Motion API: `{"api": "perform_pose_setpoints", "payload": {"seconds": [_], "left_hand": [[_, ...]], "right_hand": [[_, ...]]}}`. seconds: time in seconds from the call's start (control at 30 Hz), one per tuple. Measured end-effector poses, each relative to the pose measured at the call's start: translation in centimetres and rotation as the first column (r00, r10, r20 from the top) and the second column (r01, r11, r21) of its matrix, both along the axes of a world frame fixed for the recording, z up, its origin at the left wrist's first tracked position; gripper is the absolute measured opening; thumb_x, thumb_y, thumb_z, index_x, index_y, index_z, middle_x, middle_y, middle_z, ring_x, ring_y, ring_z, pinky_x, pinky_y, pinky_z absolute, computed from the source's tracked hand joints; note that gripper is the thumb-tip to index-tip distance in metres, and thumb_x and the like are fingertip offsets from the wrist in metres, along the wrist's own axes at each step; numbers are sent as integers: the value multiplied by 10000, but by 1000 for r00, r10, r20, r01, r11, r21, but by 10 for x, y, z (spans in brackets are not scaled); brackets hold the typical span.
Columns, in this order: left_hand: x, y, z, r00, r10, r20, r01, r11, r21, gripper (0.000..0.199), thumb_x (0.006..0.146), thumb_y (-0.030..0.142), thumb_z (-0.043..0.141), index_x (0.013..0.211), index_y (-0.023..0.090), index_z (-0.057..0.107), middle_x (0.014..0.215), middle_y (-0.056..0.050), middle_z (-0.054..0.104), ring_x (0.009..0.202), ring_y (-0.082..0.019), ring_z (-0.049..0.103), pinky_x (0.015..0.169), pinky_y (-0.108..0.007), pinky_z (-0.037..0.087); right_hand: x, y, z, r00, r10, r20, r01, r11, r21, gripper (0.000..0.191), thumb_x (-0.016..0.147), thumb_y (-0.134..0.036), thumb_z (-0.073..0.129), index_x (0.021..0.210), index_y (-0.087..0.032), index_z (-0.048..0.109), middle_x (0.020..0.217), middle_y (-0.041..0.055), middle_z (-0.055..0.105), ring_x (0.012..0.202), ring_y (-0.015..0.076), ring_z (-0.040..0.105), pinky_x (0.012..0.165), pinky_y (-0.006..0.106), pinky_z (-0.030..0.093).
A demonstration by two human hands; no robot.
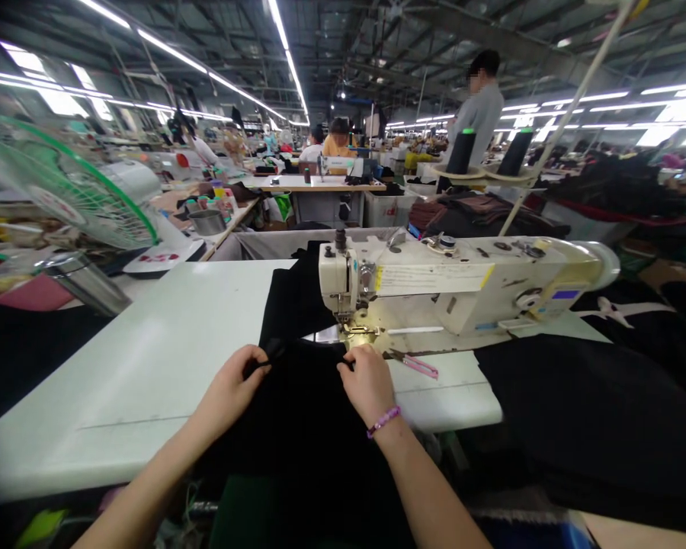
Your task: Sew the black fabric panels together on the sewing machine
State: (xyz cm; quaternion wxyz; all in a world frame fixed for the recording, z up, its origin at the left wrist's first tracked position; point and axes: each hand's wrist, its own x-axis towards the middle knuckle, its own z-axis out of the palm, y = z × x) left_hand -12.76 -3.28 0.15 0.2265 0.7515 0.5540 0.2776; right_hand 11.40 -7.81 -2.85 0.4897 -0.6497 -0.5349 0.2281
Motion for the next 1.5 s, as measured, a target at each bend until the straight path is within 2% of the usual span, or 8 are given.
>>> {"api": "perform_pose_setpoints", "payload": {"seconds": [0.13,0.23,0.37,0.5,0.67,0.9,1.23,1.5], "left_hand": [[-6,-17,20,929,-3,371,-14,999,44,206,823,319,591,980,222,683,1094,-58,669,966,-224,626,835,-340,500],[-7,-31,40,837,8,547,-19,1000,14,213,811,338,663,960,218,758,1162,-70,678,1028,-238,636,851,-321,502],[2,-45,60,740,86,667,-84,996,-36,184,824,363,689,828,210,790,1034,-71,723,997,-245,655,917,-336,497],[10,-52,68,590,197,783,-101,980,-170,180,750,376,770,766,197,786,1003,-67,735,927,-220,665,857,-294,518],[13,-55,69,410,321,854,-97,946,-309,241,604,338,877,757,184,774,831,-35,737,772,-151,644,737,-226,508],[15,-57,70,386,320,865,-100,947,-306,228,591,313,881,701,166,745,806,-22,721,727,-127,623,705,-221,491],[12,-43,75,322,436,840,-121,899,-420,342,402,231,925,600,165,654,795,19,679,698,-79,587,606,-108,492],[9,-40,71,301,505,809,-129,862,-490,428,245,166,928,557,179,634,753,41,641,740,-76,578,638,-45,519]], "right_hand": [[10,-12,7,970,123,-211,-112,992,62,210,792,-383,683,864,-190,724,1083,93,709,1007,268,653,922,409,504],[17,-27,11,861,98,-498,-80,995,58,399,754,-417,773,1087,-201,741,1252,88,680,1202,288,594,1068,432,433],[18,-44,22,696,-88,-713,96,995,-29,432,678,-476,844,1029,-234,777,1198,54,717,1243,273,576,1132,378,387],[13,-55,40,601,-170,-781,197,978,-61,404,590,-475,890,908,-243,799,1162,37,735,1185,264,627,983,280,531],[14,-61,46,633,-236,-737,278,958,-68,378,575,-437,893,861,-211,791,1097,55,755,1046,262,695,773,240,612],[16,-64,50,547,-286,-786,301,944,-134,460,434,-381,945,821,-200,775,932,44,773,900,224,715,684,204,599],[9,-65,60,724,-123,-679,247,965,88,294,620,-383,882,808,-194,759,830,40,741,761,186,671,724,286,561],[8,-63,65,711,-51,-701,197,972,130,253,675,-379,861,794,-193,738,775,16,703,726,150,617,701,269,524]]}}
